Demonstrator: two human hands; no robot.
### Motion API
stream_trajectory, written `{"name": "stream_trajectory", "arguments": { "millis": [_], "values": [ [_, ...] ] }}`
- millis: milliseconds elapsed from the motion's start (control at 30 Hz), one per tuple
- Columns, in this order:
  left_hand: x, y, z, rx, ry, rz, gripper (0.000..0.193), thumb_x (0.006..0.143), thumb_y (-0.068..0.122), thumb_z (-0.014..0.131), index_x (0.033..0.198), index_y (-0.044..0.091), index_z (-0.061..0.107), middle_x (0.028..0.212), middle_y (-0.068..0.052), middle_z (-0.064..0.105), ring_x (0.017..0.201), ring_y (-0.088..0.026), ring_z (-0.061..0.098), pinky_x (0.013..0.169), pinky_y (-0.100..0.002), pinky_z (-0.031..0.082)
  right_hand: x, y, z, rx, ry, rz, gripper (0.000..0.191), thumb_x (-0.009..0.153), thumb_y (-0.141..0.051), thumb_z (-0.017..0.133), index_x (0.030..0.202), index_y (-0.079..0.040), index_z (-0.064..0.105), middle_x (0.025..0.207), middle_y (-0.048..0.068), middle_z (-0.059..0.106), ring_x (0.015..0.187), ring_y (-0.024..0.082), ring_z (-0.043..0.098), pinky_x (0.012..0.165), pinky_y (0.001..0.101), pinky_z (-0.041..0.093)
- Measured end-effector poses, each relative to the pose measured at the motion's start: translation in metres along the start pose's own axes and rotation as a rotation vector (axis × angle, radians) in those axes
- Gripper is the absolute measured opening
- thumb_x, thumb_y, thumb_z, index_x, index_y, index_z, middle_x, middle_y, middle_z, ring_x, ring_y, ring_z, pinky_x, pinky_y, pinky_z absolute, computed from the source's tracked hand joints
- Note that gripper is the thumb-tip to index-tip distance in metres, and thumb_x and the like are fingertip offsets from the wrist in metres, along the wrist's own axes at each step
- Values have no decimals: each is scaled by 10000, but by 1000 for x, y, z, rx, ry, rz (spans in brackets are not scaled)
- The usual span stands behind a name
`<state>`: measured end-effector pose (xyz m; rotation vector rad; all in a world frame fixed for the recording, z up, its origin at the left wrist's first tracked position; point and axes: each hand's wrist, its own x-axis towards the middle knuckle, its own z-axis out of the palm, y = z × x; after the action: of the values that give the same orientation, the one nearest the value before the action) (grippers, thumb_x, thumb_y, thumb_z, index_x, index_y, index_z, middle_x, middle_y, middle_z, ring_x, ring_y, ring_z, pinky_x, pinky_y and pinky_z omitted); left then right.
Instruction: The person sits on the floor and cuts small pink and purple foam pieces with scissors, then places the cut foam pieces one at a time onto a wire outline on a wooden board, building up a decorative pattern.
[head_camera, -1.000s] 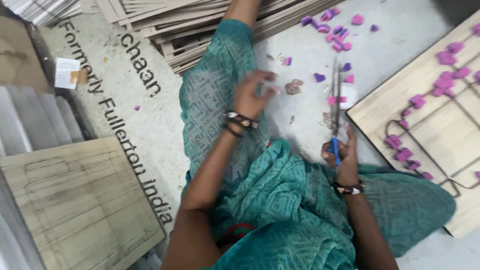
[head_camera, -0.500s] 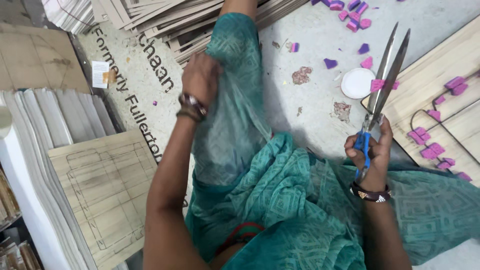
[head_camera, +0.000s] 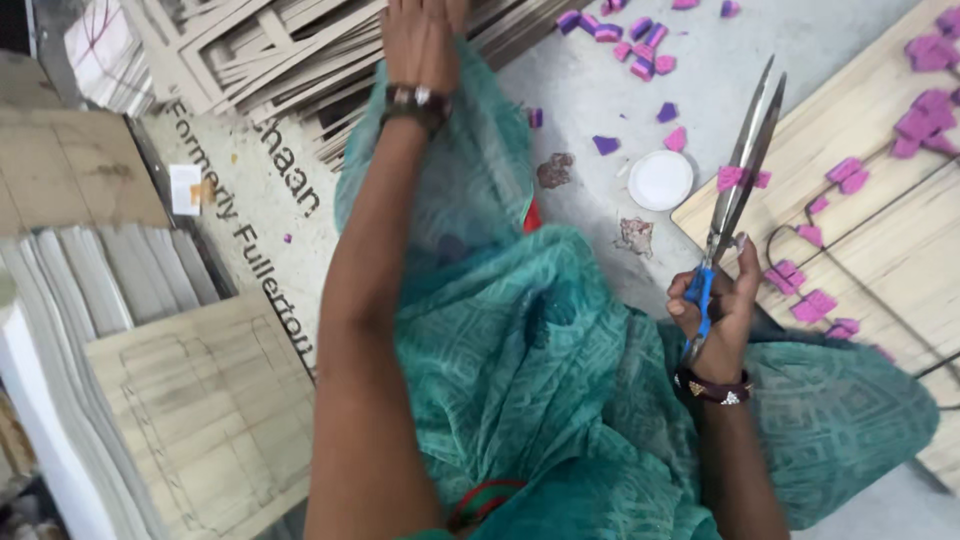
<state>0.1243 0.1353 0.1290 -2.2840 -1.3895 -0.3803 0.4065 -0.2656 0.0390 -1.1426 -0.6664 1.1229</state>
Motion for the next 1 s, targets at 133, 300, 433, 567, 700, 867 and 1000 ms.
{"name": "stream_trajectory", "arguments": {
  "millis": [133,300,433,567,700,867,1000],
  "values": [
    [-95,32,-25,-129,-415,171,338,926,231,643,1192,22,642,1122,-235,673,1022,-418,635,877,-562,509,-5,3,3,78,7,37,1070,931,-183,821,1739,-168,119,971,61,637,813,97,599,754,251,502],
    [-185,48,6,92,-1394,308,550,900,522,619,1256,110,689,1369,-178,600,1288,-374,556,1061,-532,442,-6,-1,13,-5,0,31,1026,940,-122,813,1699,-167,123,964,70,627,829,108,603,753,252,504],
    [-177,55,44,30,-1403,458,458,933,479,639,1211,130,740,1337,-136,669,1239,-330,645,1020,-507,526,-8,1,17,-115,-42,-17,1076,909,-111,830,1695,-173,98,959,84,634,854,116,609,814,272,507],
    [-134,65,46,-162,-1172,367,377,989,394,632,1138,79,776,1209,-204,720,1100,-359,696,944,-492,555,-9,13,17,-121,-92,25,1174,833,-150,864,1717,-196,94,984,85,633,871,131,613,768,268,523],
    [-144,81,-3,-1479,-712,-291,294,976,173,675,1218,10,703,1130,-163,749,985,-300,779,867,-452,639,-7,25,21,60,-252,93,1192,823,-235,877,1722,-210,95,1005,105,662,853,131,624,738,252,506],
    [-171,96,-30,-2780,-523,-384,681,988,26,620,1610,53,344,1572,-148,533,1451,-283,543,1249,-421,430,-1,32,44,89,-407,217,1213,760,-374,910,1679,-186,140,955,124,664,758,128,598,682,258,485],
    [-188,111,-18,-3014,-636,-436,695,1020,-6,631,1640,31,320,1591,-173,484,1436,-310,508,1230,-470,433,-4,27,70,67,-475,306,1253,737,-479,900,1681,-168,136,923,119,662,728,132,584,667,261,474]
  ]
}}
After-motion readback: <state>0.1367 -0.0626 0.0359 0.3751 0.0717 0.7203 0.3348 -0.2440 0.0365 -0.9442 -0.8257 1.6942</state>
